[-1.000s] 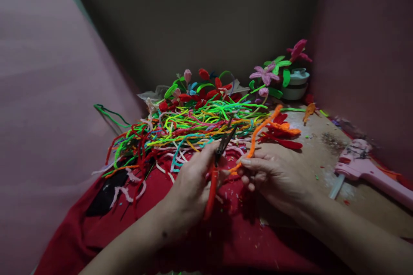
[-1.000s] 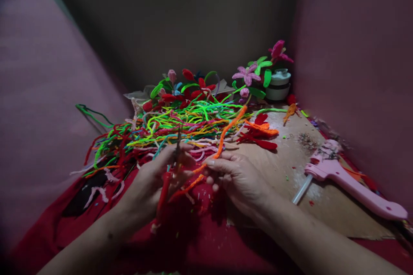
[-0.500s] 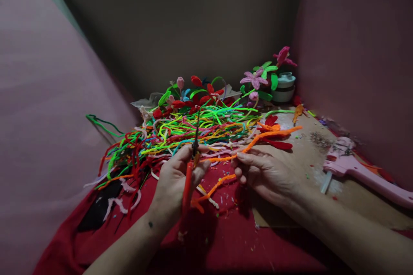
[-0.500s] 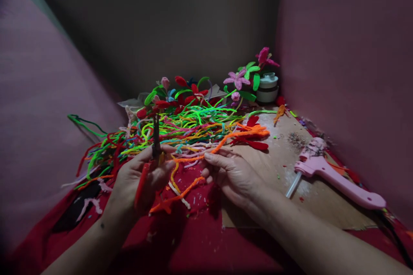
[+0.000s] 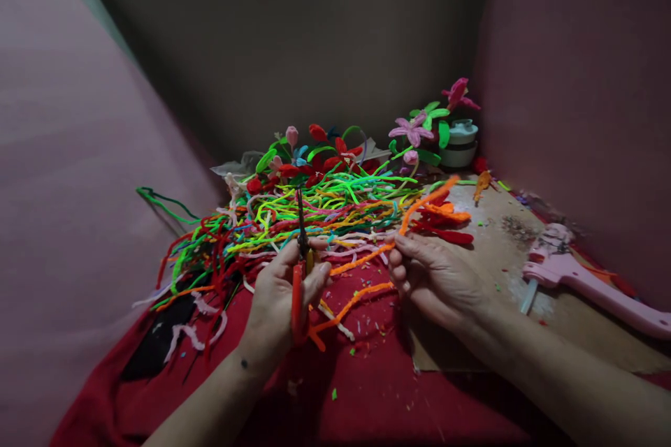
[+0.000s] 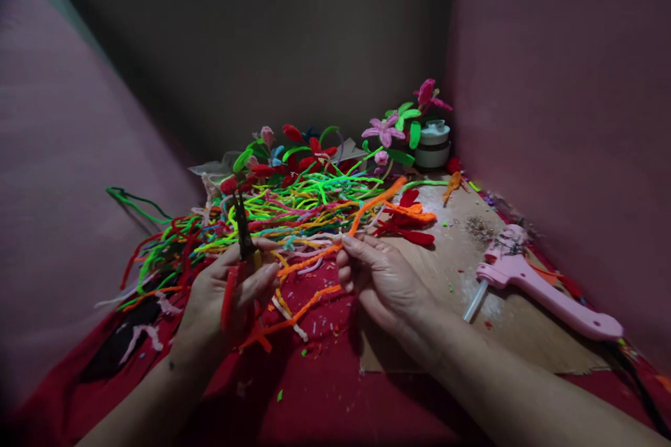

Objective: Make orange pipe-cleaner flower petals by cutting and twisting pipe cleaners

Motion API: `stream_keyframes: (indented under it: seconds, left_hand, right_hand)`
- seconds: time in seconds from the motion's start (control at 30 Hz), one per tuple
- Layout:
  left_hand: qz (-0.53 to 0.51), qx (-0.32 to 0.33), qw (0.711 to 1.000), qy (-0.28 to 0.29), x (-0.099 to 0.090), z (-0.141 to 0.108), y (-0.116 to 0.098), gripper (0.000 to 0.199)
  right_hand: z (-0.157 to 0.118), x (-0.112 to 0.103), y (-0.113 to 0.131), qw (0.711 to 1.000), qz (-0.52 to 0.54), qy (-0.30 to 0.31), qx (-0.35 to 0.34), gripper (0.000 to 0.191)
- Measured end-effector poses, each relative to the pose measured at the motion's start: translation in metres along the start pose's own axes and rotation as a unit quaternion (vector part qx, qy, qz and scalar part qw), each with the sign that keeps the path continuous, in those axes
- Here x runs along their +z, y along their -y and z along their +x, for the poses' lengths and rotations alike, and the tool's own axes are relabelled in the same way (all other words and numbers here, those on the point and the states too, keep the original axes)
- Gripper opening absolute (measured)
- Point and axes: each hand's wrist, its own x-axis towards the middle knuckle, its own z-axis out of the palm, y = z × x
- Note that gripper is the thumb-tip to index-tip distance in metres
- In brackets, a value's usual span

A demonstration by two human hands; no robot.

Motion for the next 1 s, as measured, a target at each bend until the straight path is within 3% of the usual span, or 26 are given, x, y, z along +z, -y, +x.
stream_keyframes:
  seconds: [0.27, 0.4, 0.53, 0.6, 0.73, 0.8, 0.9, 1.0]
  left_hand:
    - [0.071, 0.031, 0.997, 0.006, -0.005, -0.006, 0.002, 0.029]
    - [0.179, 0.111, 0.978, -0.003, -0.003, -0.012, 0.004, 0.019]
    - [0.26, 0.188, 0.947, 0.023, -0.006, -0.019, 0.011, 0.024]
    - [0.259, 0.165, 0.951, 0.046, -0.008, -0.021, 0.011, 0.024]
    - [0.166, -0.022, 0.976, 0.141, -0.015, -0.021, 0.003, 0.028]
    - [0.139, -0.077, 0.975, 0.155, -0.021, -0.017, -0.004, 0.033]
    - [0.185, -0.03, 0.974, 0.126, -0.034, -0.006, -0.012, 0.035]
    - [0.301, 0.066, 0.947, 0.093, -0.044, 0.006, -0.016, 0.036]
  right_hand:
    - [0.005, 0.003, 0.015, 0.995, -0.026, -0.025, -0.096, 0.014]
    - [0.007, 0.002, 0.011, 0.988, -0.07, -0.044, -0.131, 0.019]
    - [0.009, -0.003, 0.007, 0.984, -0.089, -0.034, -0.149, 0.016]
    - [0.011, -0.005, 0.008, 0.986, -0.075, -0.019, -0.147, 0.012]
    - [0.01, -0.005, 0.015, 0.993, -0.045, 0.023, -0.108, 0.004]
    - [0.009, -0.005, 0.018, 0.996, -0.038, 0.047, -0.072, 0.007]
    - [0.005, -0.004, 0.019, 0.996, -0.034, 0.076, -0.024, 0.012]
    - [0.002, -0.003, 0.018, 0.994, -0.045, 0.096, -0.022, 0.015]
